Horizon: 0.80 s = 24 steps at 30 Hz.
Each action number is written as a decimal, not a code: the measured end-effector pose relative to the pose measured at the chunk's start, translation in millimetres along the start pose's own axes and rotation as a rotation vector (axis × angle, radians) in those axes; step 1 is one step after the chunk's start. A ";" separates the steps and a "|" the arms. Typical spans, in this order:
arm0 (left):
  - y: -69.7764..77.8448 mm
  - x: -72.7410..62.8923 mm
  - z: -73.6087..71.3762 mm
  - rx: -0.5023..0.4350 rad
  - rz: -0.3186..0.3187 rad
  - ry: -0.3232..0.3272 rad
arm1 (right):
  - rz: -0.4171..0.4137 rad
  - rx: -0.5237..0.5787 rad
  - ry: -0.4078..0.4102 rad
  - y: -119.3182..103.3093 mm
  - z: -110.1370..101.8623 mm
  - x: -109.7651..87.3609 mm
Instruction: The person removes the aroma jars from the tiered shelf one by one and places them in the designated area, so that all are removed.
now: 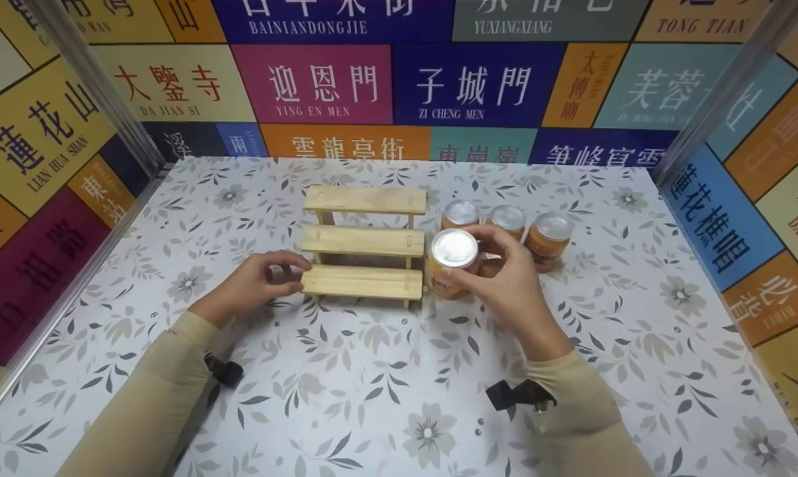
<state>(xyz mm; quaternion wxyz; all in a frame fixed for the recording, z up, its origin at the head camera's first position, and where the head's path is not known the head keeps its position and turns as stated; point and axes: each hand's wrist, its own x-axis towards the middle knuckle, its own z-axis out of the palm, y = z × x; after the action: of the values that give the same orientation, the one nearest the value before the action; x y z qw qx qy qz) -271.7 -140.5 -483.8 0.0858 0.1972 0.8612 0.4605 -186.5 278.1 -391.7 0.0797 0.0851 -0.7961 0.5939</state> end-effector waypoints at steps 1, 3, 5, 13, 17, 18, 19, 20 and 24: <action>-0.1 0.1 0.3 0.000 0.002 0.001 | -0.003 0.000 0.006 -0.5 -3.1 0.0; -0.5 0.2 0.6 -0.002 0.000 0.003 | -0.004 0.007 0.018 -1.3 -10.0 -0.3; -0.7 0.0 0.7 -0.001 0.003 0.005 | 0.007 0.001 0.031 -2.1 -17.6 -1.5; -1.2 -0.3 0.9 0.005 0.011 0.003 | 0.050 0.021 0.116 -3.3 -45.7 1.6; 0.0 0.0 -0.3 0.004 0.001 0.002 | 0.047 0.070 0.143 -0.2 -58.8 5.1; 0.5 0.1 -0.6 0.003 0.000 0.003 | 0.044 0.084 0.145 1.7 -62.4 6.0; 0.9 0.2 -0.8 0.003 0.000 0.004 | 0.047 0.081 0.151 3.1 -65.8 6.7; 1.0 0.3 -0.8 0.004 -0.001 0.004 | 0.049 0.072 0.158 4.6 -69.3 7.4; 0.3 -0.1 0.4 0.001 -0.004 0.001 | 0.077 0.009 0.174 10.9 -83.6 8.8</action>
<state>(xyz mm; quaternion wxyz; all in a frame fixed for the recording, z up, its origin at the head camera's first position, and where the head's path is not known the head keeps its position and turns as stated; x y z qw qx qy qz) -271.4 -140.1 -483.7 0.0864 0.1954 0.8620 0.4598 -195.4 361.0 -376.2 0.1254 0.0027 -0.7860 0.6054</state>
